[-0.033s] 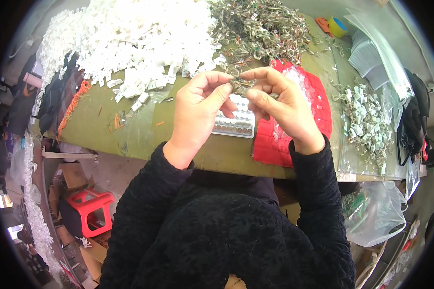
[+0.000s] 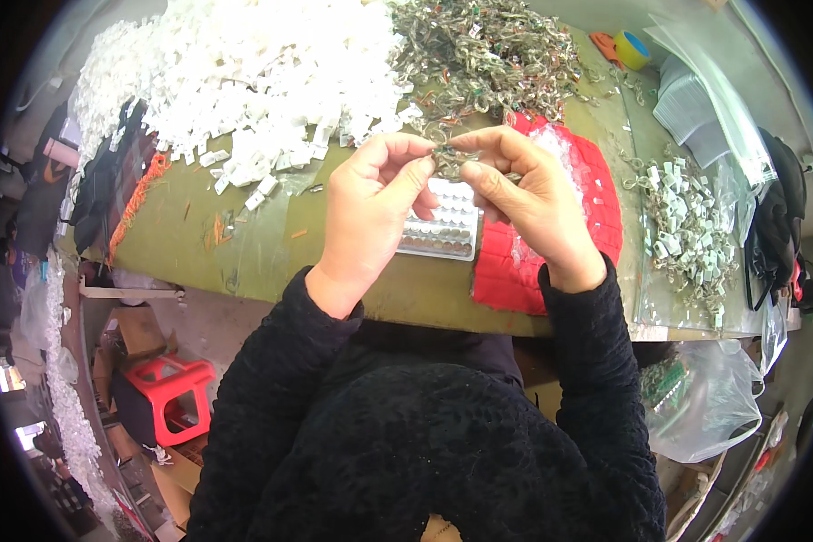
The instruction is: The person assembles small electronic components by hand, inserting pins into white plastic housings and placing them into a tray. They repeatedly pick up components, align them, and insert them into housings, then place the assembled units into a tray on the table.
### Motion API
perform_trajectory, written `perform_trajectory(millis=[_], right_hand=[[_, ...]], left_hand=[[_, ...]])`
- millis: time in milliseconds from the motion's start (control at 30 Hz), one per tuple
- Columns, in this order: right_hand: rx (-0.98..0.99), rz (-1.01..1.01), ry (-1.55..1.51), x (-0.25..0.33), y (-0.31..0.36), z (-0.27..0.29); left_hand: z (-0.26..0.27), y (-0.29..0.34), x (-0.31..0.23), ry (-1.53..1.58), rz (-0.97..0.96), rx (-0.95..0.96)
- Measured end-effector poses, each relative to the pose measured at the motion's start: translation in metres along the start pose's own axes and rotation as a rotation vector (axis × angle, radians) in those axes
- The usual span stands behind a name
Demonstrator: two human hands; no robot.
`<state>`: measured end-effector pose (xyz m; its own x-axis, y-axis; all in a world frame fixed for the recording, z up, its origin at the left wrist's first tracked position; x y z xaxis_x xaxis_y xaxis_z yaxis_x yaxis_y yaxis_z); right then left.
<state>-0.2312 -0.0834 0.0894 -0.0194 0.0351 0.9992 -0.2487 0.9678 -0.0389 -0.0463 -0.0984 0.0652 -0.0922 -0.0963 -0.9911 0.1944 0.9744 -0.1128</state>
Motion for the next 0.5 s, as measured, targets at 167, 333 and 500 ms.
perform_trajectory(millis=[167,333,500], right_hand=[[-0.21,0.206,0.244,-0.011,-0.004,0.003],[-0.287,0.12,0.366,-0.021,-0.004,0.02],[-0.289,-0.042,-0.152,-0.029,-0.007,0.033]], left_hand=[[-0.01,-0.012,-0.003,-0.474,-0.377,-0.072],[-0.02,-0.031,0.0,-0.764,-0.713,-0.138],[-0.032,-0.048,0.005,-0.834,-0.718,-0.051]])
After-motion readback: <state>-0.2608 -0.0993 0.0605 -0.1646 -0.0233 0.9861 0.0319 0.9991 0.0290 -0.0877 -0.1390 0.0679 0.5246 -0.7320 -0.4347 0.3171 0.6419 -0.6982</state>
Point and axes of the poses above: each hand's wrist, its own y-axis away from the middle knuckle, its own z-axis out of the back of the hand, x = y × z, the point moved 1 cm from there along -y, towards the middle knuckle, and after that the axes turned 6 degrees about -y, right-handed, at the moved point
